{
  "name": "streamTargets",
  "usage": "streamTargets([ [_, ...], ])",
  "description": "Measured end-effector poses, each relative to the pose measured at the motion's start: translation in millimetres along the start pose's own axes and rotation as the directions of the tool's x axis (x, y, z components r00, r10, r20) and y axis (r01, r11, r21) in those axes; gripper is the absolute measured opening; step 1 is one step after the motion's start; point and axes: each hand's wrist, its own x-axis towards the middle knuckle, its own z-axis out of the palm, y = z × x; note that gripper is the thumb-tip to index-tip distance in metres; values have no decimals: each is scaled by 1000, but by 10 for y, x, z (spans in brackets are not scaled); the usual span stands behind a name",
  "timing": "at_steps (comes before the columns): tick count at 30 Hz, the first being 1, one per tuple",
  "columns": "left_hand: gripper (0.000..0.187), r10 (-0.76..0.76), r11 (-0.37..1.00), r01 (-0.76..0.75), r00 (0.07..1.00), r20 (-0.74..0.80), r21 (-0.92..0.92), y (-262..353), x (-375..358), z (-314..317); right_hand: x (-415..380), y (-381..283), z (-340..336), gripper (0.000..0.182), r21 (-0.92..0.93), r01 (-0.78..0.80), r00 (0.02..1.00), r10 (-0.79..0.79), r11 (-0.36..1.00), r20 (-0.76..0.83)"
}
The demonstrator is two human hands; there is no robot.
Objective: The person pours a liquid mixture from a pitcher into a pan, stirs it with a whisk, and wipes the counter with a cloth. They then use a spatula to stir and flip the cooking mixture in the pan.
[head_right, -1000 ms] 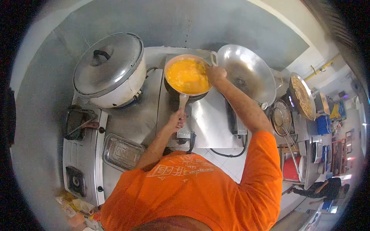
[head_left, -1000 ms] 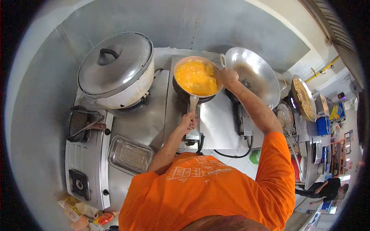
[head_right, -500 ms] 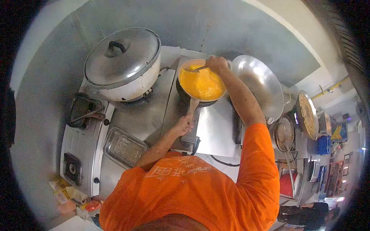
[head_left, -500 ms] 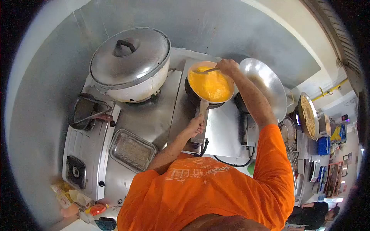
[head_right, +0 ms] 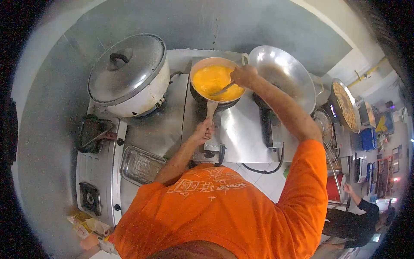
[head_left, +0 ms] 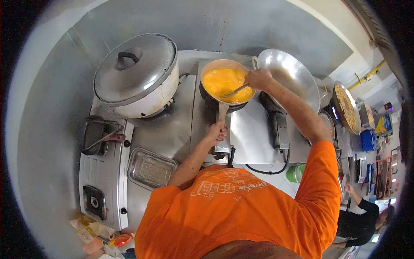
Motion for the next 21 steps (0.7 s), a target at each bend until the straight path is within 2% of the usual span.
streamTargets([
  [2,32,12,1000,-12,1000,20,4,15,-19,33,-240,-4,-315,19,-11,-63,993,63,998,102],
  [5,32,-13,1000,13,1000,-25,-8,23,-46,73,-243,18,29,16,-9,-3,1000,3,1000,29],
  [8,31,-8,999,11,998,-64,33,49,-99,123,-183,-117,170,13,11,-126,992,126,992,27],
  [11,30,-2,1000,1,999,-41,-12,15,-42,72,-54,-171,163,14,44,-141,988,144,989,-55],
  [14,30,12,1000,-11,997,-71,23,36,-104,132,316,-197,276,15,45,-193,980,194,980,-31],
  [17,31,9,1000,-8,1000,-26,29,17,-73,85,605,-228,338,15,55,-195,973,200,979,-115],
  [21,32,5,1000,-6,1000,-10,-11,-2,-69,59,865,-159,353,18,-49,-157,971,145,986,-191],
])
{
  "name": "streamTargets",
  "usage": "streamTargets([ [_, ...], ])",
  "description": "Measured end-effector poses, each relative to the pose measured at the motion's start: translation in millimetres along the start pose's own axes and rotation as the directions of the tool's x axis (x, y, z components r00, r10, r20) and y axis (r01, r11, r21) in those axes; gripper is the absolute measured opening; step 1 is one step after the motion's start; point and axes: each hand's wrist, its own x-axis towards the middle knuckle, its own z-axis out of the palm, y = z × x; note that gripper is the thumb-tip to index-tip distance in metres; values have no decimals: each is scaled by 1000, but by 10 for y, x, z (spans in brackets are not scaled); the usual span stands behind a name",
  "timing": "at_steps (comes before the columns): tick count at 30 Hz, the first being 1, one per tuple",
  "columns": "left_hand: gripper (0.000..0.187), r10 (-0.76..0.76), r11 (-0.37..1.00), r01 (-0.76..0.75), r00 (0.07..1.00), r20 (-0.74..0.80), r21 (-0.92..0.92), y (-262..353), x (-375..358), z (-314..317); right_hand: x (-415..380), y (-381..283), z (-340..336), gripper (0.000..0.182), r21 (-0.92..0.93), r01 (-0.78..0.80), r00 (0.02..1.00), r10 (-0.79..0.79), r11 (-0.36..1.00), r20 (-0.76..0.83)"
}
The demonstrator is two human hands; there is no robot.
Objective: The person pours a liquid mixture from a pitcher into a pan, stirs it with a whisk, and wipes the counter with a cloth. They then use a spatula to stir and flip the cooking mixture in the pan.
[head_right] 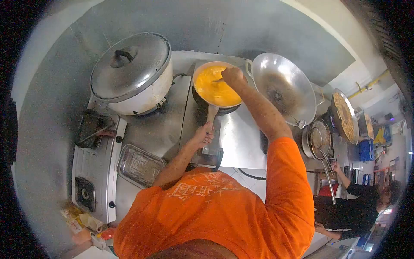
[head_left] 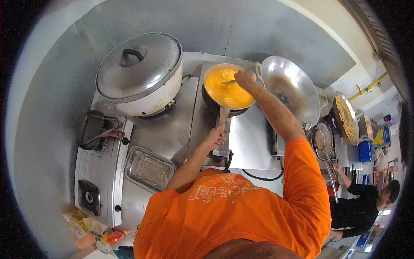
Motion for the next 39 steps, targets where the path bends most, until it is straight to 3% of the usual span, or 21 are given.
streamTargets([
  [2,33,-8,1000,8,1000,-17,-2,20,-25,23,26,98,-180,20,-21,-8,1000,8,1000,-7],
  [3,33,-5,1000,5,1000,-6,-10,15,-23,11,23,187,-341,22,22,-48,995,46,999,86],
  [6,33,-7,1000,7,1000,8,-25,-31,67,-65,-66,422,-733,26,114,-66,991,52,991,120],
  [9,32,-18,999,18,1000,-8,-28,-36,115,-96,-142,684,-965,30,101,-80,952,46,992,302],
  [12,32,-15,1000,15,999,-30,-3,-22,79,-69,-254,778,-1006,30,160,-48,858,-42,986,512],
  [15,32,-4,999,7,998,-67,39,10,27,5,-380,695,-757,29,249,-26,830,-118,968,544],
  [18,32,-12,1000,13,999,-30,11,-26,111,-87,-454,450,-464,31,239,80,897,-174,968,407],
  [21,29,-8,1000,8,999,-44,6,8,69,-32,-399,333,-393,38,240,-99,929,3,966,370],
  [27,29,-3,1000,4,998,-56,20,74,-64,70,-166,187,-315,43,272,-215,945,129,938,302],
  [29,29,-16,998,21,996,-90,52,97,-114,123,-134,149,-285,39,242,-115,974,62,964,216],
  [30,29,11,999,-12,1000,20,47,14,60,-70,-50,118,-66,31,247,-158,983,129,956,128],
  [31,30,37,994,-39,999,19,100,15,37,-38,37,94,160,24,260,-198,980,195,945,37],
  [32,29,12,997,-11,1000,-11,70,14,2,8,-46,54,214,19,231,-103,974,145,967,-172],
  [33,29,-5,999,7,999,-44,45,18,-8,39,-131,-33,28,20,246,-219,963,249,944,-100],
  [34,29,-9,998,11,999,-33,60,7,2,49,102,-111,316,21,151,-295,953,303,943,-27],
  [39,29,-11,1000,11,1000,26,8,-19,76,-124,-369,-131,-298,27,405,-250,962,179,880,204],
])
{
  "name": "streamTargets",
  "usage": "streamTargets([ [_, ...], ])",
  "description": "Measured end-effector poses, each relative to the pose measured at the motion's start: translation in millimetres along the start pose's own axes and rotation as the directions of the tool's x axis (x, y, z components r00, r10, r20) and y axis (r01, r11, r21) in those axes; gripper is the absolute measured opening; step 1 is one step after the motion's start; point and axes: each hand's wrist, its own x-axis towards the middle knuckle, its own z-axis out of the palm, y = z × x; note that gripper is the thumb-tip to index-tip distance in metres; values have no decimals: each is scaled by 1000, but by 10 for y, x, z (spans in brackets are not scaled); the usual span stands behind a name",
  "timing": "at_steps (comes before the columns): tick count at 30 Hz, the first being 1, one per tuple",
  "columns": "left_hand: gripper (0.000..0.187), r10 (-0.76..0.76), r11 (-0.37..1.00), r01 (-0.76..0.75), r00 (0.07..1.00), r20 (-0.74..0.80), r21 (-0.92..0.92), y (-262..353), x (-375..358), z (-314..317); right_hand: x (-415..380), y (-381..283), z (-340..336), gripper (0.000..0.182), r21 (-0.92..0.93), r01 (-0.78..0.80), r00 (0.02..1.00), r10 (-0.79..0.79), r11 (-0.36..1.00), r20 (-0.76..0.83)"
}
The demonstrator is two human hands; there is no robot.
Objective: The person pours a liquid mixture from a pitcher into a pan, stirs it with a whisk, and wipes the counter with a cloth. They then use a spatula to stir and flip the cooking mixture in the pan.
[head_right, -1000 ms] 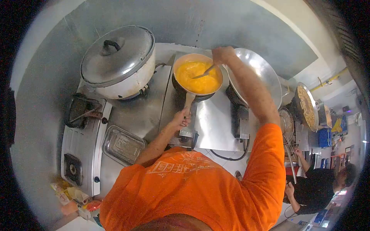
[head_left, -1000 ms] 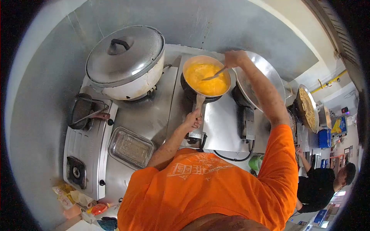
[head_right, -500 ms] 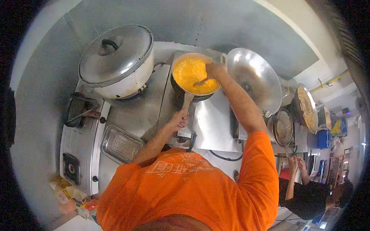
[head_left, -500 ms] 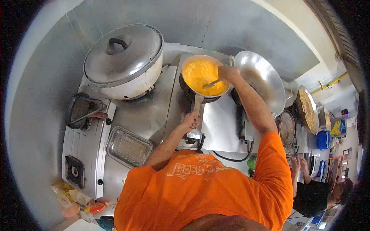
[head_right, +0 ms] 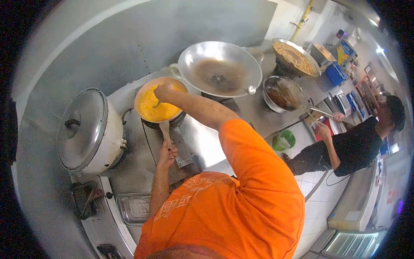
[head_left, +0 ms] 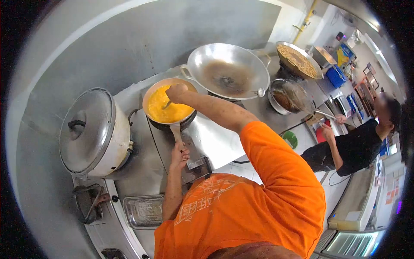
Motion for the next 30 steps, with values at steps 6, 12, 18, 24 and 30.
streamTargets([
  [6,29,21,997,-16,997,-80,72,31,-63,138,-136,186,-162,39,-107,130,984,-115,986,134],
  [12,29,-3,1000,5,998,-55,23,10,-12,71,-210,398,-684,30,-201,88,981,-50,976,190],
  [18,28,-6,1000,6,1000,-15,13,5,4,47,-304,373,-752,33,-213,73,941,4,974,338],
  [24,31,-9,997,15,997,-78,71,67,-107,188,-35,289,-442,38,-156,-42,948,88,987,307],
  [30,30,-22,1000,22,999,-45,6,49,-88,138,151,218,-237,33,-106,-46,983,64,993,172],
])
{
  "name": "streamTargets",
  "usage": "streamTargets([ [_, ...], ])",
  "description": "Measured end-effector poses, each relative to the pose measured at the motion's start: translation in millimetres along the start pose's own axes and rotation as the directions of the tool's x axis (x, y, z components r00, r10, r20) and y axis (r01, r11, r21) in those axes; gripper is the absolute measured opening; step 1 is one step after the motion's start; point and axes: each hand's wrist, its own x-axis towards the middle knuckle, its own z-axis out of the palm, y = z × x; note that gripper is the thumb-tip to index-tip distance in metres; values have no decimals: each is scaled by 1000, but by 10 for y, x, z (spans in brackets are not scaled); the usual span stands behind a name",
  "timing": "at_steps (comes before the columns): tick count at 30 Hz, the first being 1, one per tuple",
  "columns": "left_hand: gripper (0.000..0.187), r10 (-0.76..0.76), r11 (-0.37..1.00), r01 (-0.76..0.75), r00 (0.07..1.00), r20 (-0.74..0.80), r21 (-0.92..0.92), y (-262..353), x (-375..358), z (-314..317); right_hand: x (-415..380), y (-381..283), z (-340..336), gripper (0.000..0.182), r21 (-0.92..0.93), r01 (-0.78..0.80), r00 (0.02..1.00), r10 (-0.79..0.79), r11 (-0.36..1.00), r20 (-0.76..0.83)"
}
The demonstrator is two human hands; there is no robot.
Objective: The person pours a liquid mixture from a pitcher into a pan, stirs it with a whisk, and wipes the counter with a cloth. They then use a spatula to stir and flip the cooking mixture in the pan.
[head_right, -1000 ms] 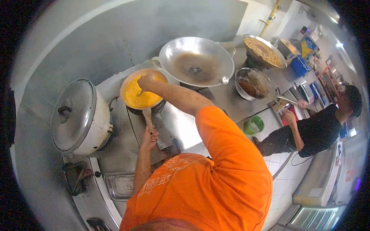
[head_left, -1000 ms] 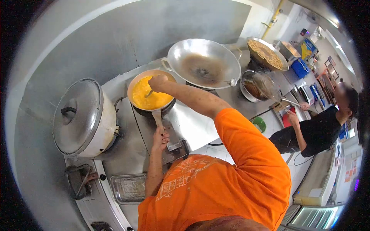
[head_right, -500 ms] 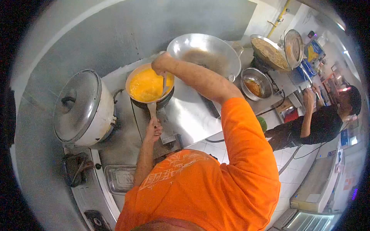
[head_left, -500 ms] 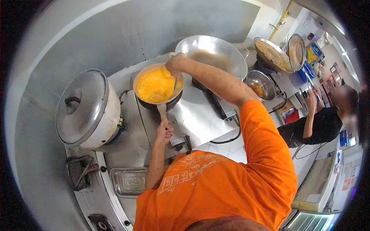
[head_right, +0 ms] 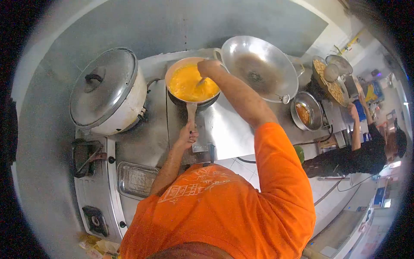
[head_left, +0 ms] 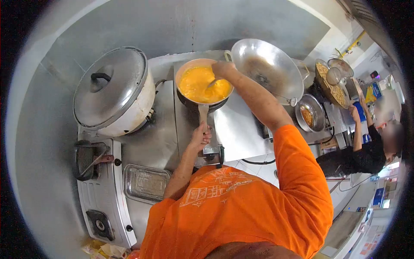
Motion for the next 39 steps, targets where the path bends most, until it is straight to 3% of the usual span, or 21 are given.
streamTargets([
  [2,30,-1,1000,2,1000,29,-12,-32,64,-58,78,-44,49,33,78,-60,997,64,995,-51],
  [5,30,8,1000,-7,999,32,-12,-16,43,-49,239,-59,290,34,155,-3,989,27,988,-148],
  [8,30,-10,1000,10,1000,26,-19,11,40,-30,499,-75,656,32,106,72,979,-50,992,-199],
  [14,32,4,1000,-4,1000,-7,-12,-16,33,-28,139,-64,612,31,148,114,993,-106,982,-59],
  [17,34,19,1000,-19,1000,-6,-4,-4,17,-9,70,9,551,39,65,146,989,-144,987,-24],
  [20,35,20,1000,-20,1000,-9,4,-19,17,-14,-368,157,46,34,26,301,953,-302,953,6],
  [23,32,12,1000,-12,1000,-1,11,-8,38,-25,-150,460,-4,30,-116,371,928,-362,921,88],
  [27,32,12,1000,-12,1000,-15,19,-8,41,-29,-395,445,-308,27,-10,56,969,-52,998,241],
  [30,32,15,1000,-15,1000,-11,-6,-27,68,-52,434,808,653,29,-17,351,914,-339,936,223],
  [33,33,10,1000,-10,1000,-5,-20,-36,69,-64,-62,421,292,33,-26,155,977,-149,988,151],
  [36,34,26,1000,-26,1000,8,-17,-54,100,-92,48,323,334,38,-16,60,978,-56,998,202],
  [39,35,28,999,-28,1000,8,-19,-44,70,-64,-61,224,329,31,88,61,997,-57,994,-44],
])
